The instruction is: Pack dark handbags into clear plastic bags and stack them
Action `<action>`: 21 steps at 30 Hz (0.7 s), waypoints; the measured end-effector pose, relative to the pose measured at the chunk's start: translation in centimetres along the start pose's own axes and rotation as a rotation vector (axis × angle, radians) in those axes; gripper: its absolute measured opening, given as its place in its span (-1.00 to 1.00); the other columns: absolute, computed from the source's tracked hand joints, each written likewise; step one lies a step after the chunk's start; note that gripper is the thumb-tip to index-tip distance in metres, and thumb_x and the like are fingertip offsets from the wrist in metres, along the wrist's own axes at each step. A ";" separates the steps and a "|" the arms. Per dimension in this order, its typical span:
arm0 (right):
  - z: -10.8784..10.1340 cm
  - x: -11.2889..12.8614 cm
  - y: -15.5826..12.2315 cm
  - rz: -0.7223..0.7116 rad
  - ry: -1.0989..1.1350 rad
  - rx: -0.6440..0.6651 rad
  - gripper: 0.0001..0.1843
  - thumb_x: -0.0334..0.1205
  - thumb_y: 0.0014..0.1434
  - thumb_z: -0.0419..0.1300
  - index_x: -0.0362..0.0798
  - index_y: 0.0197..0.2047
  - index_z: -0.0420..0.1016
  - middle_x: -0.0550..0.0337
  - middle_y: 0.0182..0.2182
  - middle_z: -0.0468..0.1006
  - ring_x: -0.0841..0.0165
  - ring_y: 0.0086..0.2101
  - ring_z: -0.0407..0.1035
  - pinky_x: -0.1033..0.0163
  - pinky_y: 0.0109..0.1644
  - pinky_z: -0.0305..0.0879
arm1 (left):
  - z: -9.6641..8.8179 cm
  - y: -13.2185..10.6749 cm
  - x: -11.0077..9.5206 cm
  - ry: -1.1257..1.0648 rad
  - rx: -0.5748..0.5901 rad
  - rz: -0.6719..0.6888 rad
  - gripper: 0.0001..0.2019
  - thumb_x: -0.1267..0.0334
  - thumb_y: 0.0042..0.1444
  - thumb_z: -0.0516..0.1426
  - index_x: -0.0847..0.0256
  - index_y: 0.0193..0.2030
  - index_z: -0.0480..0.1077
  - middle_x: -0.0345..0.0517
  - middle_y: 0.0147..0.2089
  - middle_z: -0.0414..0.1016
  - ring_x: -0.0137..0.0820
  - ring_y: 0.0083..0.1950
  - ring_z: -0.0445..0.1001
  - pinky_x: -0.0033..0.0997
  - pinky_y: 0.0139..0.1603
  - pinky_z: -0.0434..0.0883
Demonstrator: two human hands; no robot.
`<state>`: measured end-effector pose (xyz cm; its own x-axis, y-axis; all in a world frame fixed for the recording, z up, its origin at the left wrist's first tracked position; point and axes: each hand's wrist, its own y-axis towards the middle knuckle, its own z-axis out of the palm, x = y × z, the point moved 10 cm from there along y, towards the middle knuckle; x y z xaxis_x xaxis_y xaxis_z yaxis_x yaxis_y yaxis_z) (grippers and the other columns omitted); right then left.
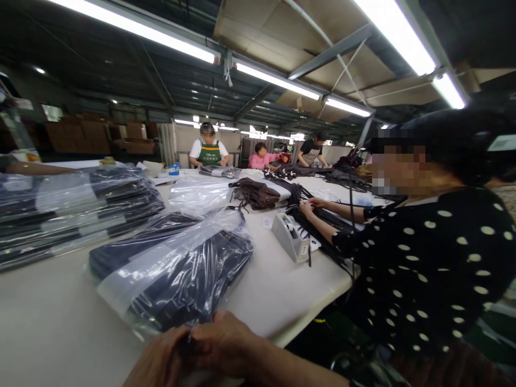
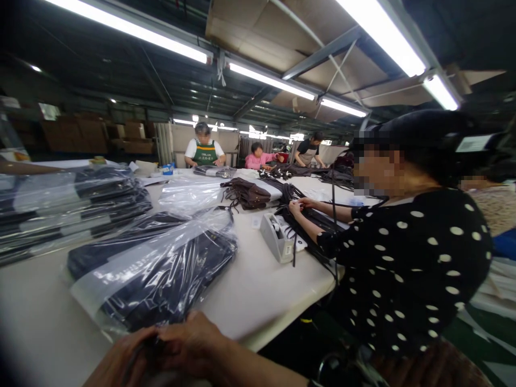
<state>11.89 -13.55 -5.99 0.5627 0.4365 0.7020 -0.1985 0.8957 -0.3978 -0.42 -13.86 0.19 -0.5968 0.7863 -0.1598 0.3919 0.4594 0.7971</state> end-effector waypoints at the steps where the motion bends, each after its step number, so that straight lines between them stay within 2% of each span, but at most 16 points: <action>1: 0.1 0.3 -0.9 0.033 -0.050 0.048 -0.34 -0.17 -0.40 0.55 -0.13 -0.20 0.41 0.15 -0.39 0.59 0.32 -0.41 0.52 0.18 -0.26 0.45 | -0.1 -0.2 -0.1 0.009 -0.007 -0.016 -0.77 0.21 0.26 0.00 0.03 -0.02 0.41 -0.18 -0.17 0.65 -0.34 -0.21 0.63 -0.46 -0.20 0.58; 4: -0.8 1.1 -3.6 0.144 -0.309 0.119 -0.48 -0.09 -0.28 0.50 -0.17 -0.30 0.43 0.11 -0.47 0.58 0.34 -0.51 0.50 0.27 -0.38 0.42 | -0.5 -0.4 -0.6 0.010 0.024 -0.089 -0.75 0.25 0.28 -0.02 0.10 0.01 0.40 -0.11 -0.09 0.62 -0.36 -0.10 0.61 -0.44 -0.06 0.55; 6: -2.0 2.2 -4.6 0.174 -0.538 0.077 -0.60 -0.02 -0.12 0.40 -0.17 -0.37 0.46 0.14 -0.56 0.56 0.42 -0.64 0.41 0.38 -0.53 0.31 | -1.1 0.1 -1.4 -0.006 0.025 -0.112 -0.76 0.29 0.29 -0.01 0.13 0.02 0.40 -0.06 -0.03 0.59 -0.36 -0.03 0.58 -0.41 0.01 0.53; 7: -2.3 3.4 -4.9 0.126 -0.648 0.035 -0.63 0.01 -0.03 0.33 -0.17 -0.39 0.48 0.16 -0.58 0.54 0.45 -0.68 0.37 0.40 -0.57 0.25 | -1.7 0.6 -1.8 -0.008 0.008 -0.111 -0.77 0.30 0.29 0.00 0.14 0.02 0.40 -0.05 -0.01 0.58 -0.36 0.00 0.57 -0.41 0.03 0.52; 8: -2.2 5.2 -5.0 0.020 -0.752 -0.012 -0.65 0.02 0.06 0.26 -0.15 -0.39 0.50 0.16 -0.58 0.54 0.45 -0.68 0.35 0.40 -0.58 0.23 | -2.2 1.3 -2.2 -0.002 -0.011 -0.104 -0.77 0.32 0.29 0.01 0.14 0.02 0.40 -0.04 0.02 0.57 -0.36 0.03 0.55 -0.40 0.06 0.50; 9: -1.6 7.3 -5.2 -0.145 -0.847 -0.060 -0.66 0.00 0.14 0.20 -0.14 -0.37 0.53 0.14 -0.54 0.57 0.42 -0.63 0.39 0.37 -0.53 0.28 | -2.6 2.0 -2.4 0.016 -0.023 -0.096 -0.76 0.33 0.29 0.02 0.15 0.04 0.39 -0.02 0.05 0.55 -0.35 0.08 0.53 -0.37 0.10 0.47; 11: 0.9 11.0 -6.2 -0.524 -1.022 -0.114 -0.69 -0.06 0.24 0.13 -0.09 -0.20 0.60 0.04 -0.31 0.65 0.29 -0.35 0.53 0.21 -0.22 0.44 | -3.0 3.6 -2.3 0.094 -0.024 -0.084 -0.71 0.32 0.29 0.04 0.16 0.13 0.36 0.01 0.15 0.50 -0.30 0.21 0.44 -0.28 0.22 0.39; 12: 2.4 11.9 -6.7 -0.680 -1.107 -0.106 -0.68 -0.09 0.26 0.13 -0.06 -0.07 0.59 0.00 -0.14 0.64 0.21 -0.14 0.52 0.11 0.02 0.40 | -2.9 4.2 -1.9 0.148 -0.017 -0.076 -0.66 0.30 0.29 0.04 0.18 0.19 0.32 0.03 0.20 0.46 -0.26 0.28 0.37 -0.20 0.28 0.32; 14: 4.8 11.6 -6.7 -0.854 -1.259 -0.021 -0.54 -0.11 0.27 0.16 -0.01 0.21 0.45 0.00 0.17 0.47 0.12 0.19 0.30 -0.06 0.36 0.05 | -2.5 4.9 -0.4 0.277 0.000 -0.080 -0.57 0.22 0.31 0.03 0.22 0.29 0.25 0.09 0.29 0.38 -0.15 0.38 0.23 -0.04 0.38 0.16; 16: 6.0 9.3 -5.5 -0.887 -1.372 0.117 -0.37 -0.06 0.24 0.22 0.01 0.34 0.27 0.04 0.31 0.26 0.07 0.33 0.05 -0.16 0.45 -0.29 | -1.7 4.6 1.6 0.397 0.032 -0.100 -0.53 0.14 0.33 0.00 0.24 0.33 0.23 0.15 0.33 0.32 -0.06 0.42 0.15 0.09 0.41 0.03; 18: 5.8 6.4 -3.8 -0.854 -1.438 0.241 -0.23 0.02 0.18 0.28 0.04 0.38 0.18 0.04 0.35 0.17 0.01 0.36 -0.06 -0.23 0.44 -0.42 | -0.5 3.5 3.3 0.467 0.085 -0.102 -0.50 0.06 0.34 -0.03 0.23 0.34 0.23 0.15 0.34 0.30 -0.04 0.41 0.18 0.12 0.41 -0.01; 21: 4.6 3.4 -1.6 -0.773 -1.454 0.330 -0.15 0.08 0.11 0.33 0.07 0.39 0.18 0.01 0.35 0.14 -0.09 0.36 -0.07 -0.33 0.40 -0.43 | 0.9 1.6 4.9 0.490 0.149 -0.083 -0.44 0.00 0.32 0.00 0.20 0.37 0.19 0.09 0.33 0.33 -0.11 0.36 0.27 0.03 0.42 0.04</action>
<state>10.40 -13.13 -0.24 -0.5185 -0.5431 0.6604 -0.5035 0.8182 0.2776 -2.11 -8.89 0.16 -0.8738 0.4756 0.1012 0.4038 0.5940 0.6957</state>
